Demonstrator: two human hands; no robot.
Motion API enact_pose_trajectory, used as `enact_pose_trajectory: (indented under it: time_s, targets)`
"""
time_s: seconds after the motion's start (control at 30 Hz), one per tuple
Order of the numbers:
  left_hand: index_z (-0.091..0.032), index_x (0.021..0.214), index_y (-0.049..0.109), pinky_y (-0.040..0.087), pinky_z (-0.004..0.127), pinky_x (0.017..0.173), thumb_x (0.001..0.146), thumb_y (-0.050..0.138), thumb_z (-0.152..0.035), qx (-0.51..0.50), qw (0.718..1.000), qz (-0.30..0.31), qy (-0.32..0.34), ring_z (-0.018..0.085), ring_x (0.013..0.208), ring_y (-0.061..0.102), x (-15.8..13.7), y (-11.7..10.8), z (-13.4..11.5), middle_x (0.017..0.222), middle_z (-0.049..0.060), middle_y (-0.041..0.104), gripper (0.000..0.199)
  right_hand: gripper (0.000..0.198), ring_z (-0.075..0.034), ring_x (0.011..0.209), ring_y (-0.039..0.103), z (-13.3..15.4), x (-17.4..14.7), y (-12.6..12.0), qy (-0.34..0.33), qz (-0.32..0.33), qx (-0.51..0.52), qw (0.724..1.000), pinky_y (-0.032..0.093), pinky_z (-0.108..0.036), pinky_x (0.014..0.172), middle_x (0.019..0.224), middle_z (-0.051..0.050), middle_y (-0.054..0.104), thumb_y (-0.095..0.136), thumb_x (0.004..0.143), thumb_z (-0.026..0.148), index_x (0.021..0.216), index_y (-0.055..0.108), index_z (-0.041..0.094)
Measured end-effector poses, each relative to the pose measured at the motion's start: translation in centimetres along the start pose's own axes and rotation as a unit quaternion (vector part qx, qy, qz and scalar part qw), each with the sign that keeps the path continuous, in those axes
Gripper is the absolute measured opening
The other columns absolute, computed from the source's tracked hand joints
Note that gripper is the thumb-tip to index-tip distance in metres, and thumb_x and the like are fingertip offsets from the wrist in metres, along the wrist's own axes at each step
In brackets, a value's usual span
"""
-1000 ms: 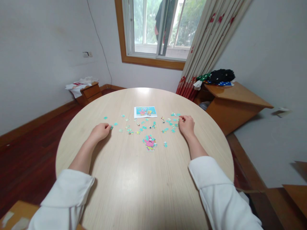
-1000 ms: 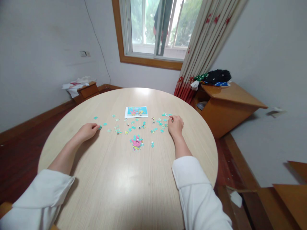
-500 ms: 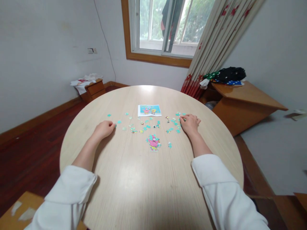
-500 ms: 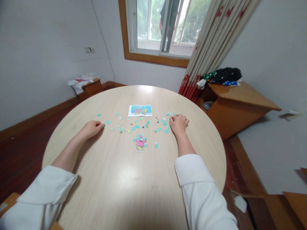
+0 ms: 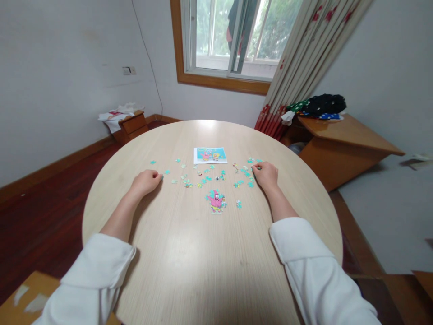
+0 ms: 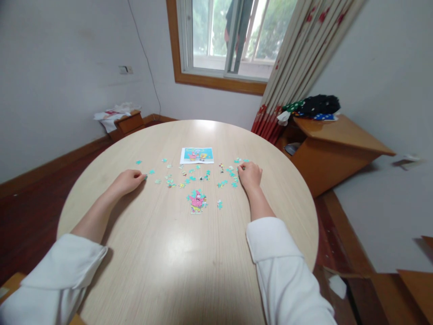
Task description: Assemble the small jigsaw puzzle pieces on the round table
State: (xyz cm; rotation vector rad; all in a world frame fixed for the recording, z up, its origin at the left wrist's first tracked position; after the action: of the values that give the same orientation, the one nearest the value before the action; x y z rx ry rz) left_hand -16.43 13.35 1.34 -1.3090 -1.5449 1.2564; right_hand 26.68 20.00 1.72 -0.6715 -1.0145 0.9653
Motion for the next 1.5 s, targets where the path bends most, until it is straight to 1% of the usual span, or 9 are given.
enact_pose_trajectory:
  time_s: [0.2,0.37,0.6,0.73,0.83,1.0,1.23,1.37,1.5]
  targets:
    - [-0.018,0.071,0.061,0.036,0.027,0.058,0.079,0.038,-0.040,0.001,1.000,0.001,-0.004,0.020,0.069,0.058,-0.2,-0.2,-0.1,0.075,0.008,0.066,0.033,0.018,-0.019,0.082,0.060,0.0,0.3,1.0,-0.032,0.012,0.101,0.994,0.041,-0.033,0.082,0.085,-0.005,0.071,0.053,0.072,0.023,0.075,0.070,0.018]
    - [-0.018,0.070,0.062,0.036,0.027,0.057,0.079,0.038,-0.040,0.002,1.000,-0.004,-0.005,0.020,0.068,0.057,-0.3,-0.4,-0.2,0.073,0.007,0.066,0.034,0.027,-0.019,0.086,0.063,-0.6,0.6,1.2,-0.009,0.009,0.155,0.988,0.044,-0.032,0.084,0.091,-0.007,0.071,0.048,0.071,0.017,0.085,0.071,0.015]
    - [-0.018,0.069,0.060,0.034,0.026,0.057,0.079,0.039,-0.039,-0.005,1.000,-0.003,-0.004,0.020,0.067,0.057,-0.2,-0.2,-0.1,0.073,0.008,0.065,0.032,0.035,-0.025,0.098,0.058,-0.7,0.4,0.2,0.019,-0.016,0.085,0.996,0.038,-0.040,0.089,0.104,-0.012,0.067,0.042,0.075,0.017,0.094,0.070,0.015]
    - [-0.018,0.069,0.060,0.035,0.027,0.058,0.079,0.039,-0.038,-0.005,1.000,-0.004,-0.001,0.020,0.067,0.057,0.0,-0.2,0.0,0.073,0.008,0.065,0.032,0.041,-0.024,0.105,0.054,-0.8,0.4,0.5,0.031,0.002,0.067,0.997,0.033,-0.042,0.092,0.110,-0.009,0.065,0.036,0.072,0.010,0.096,0.069,0.018]
    - [-0.018,0.069,0.061,0.036,0.027,0.058,0.078,0.039,-0.040,-0.005,1.000,-0.006,0.000,0.020,0.067,0.057,0.0,-0.1,0.1,0.071,0.007,0.065,0.032,0.042,-0.023,0.107,0.053,-1.0,0.4,0.7,0.035,0.006,0.064,0.997,0.031,-0.041,0.092,0.111,-0.007,0.065,0.034,0.074,0.010,0.096,0.069,0.020]
    - [-0.018,0.067,0.061,0.035,0.027,0.056,0.077,0.040,-0.041,-0.011,1.000,-0.005,-0.002,0.019,0.066,0.056,0.0,-0.1,0.2,0.068,0.006,0.064,0.033,0.039,-0.025,0.105,0.053,-0.9,0.4,0.4,0.032,-0.001,0.056,0.998,0.032,-0.042,0.090,0.110,-0.009,0.065,0.037,0.076,0.014,0.096,0.069,0.019]
    - [-0.018,0.063,0.058,0.033,0.027,0.055,0.077,0.041,-0.043,-0.019,1.000,0.001,-0.007,0.018,0.062,0.054,0.0,-0.1,0.2,0.064,0.005,0.060,0.033,0.025,-0.026,0.098,0.053,-0.2,-0.1,0.2,0.018,0.008,0.031,0.999,0.032,-0.042,0.087,0.098,-0.010,0.064,0.045,0.076,0.021,0.082,0.070,0.019]
    - [-0.019,0.062,0.058,0.033,0.027,0.055,0.076,0.042,-0.044,-0.021,1.000,0.001,-0.009,0.018,0.062,0.054,-0.1,-0.2,0.2,0.062,0.005,0.060,0.033,0.024,-0.024,0.093,0.053,0.1,-0.2,0.3,-0.002,0.009,0.034,0.999,0.032,-0.041,0.084,0.094,-0.009,0.064,0.047,0.076,0.027,0.081,0.070,0.019]
    - [-0.019,0.062,0.057,0.032,0.026,0.055,0.076,0.042,-0.044,-0.021,1.000,-0.003,-0.009,0.018,0.062,0.053,0.0,-0.1,0.2,0.063,0.005,0.060,0.032,0.024,-0.025,0.093,0.052,0.1,-0.2,0.4,0.001,0.016,0.030,0.999,0.031,-0.042,0.084,0.096,-0.008,0.065,0.052,0.073,0.032,0.083,0.070,0.020]
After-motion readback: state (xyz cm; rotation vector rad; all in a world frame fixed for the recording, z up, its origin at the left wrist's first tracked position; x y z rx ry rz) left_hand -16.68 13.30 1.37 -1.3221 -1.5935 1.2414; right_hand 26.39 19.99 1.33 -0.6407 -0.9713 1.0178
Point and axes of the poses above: each hand's wrist, its own x-axis towards the middle knuckle, its own y-axis out of the palm, z = x × y, the point moved 7 cm from there along x, towards the middle knuckle
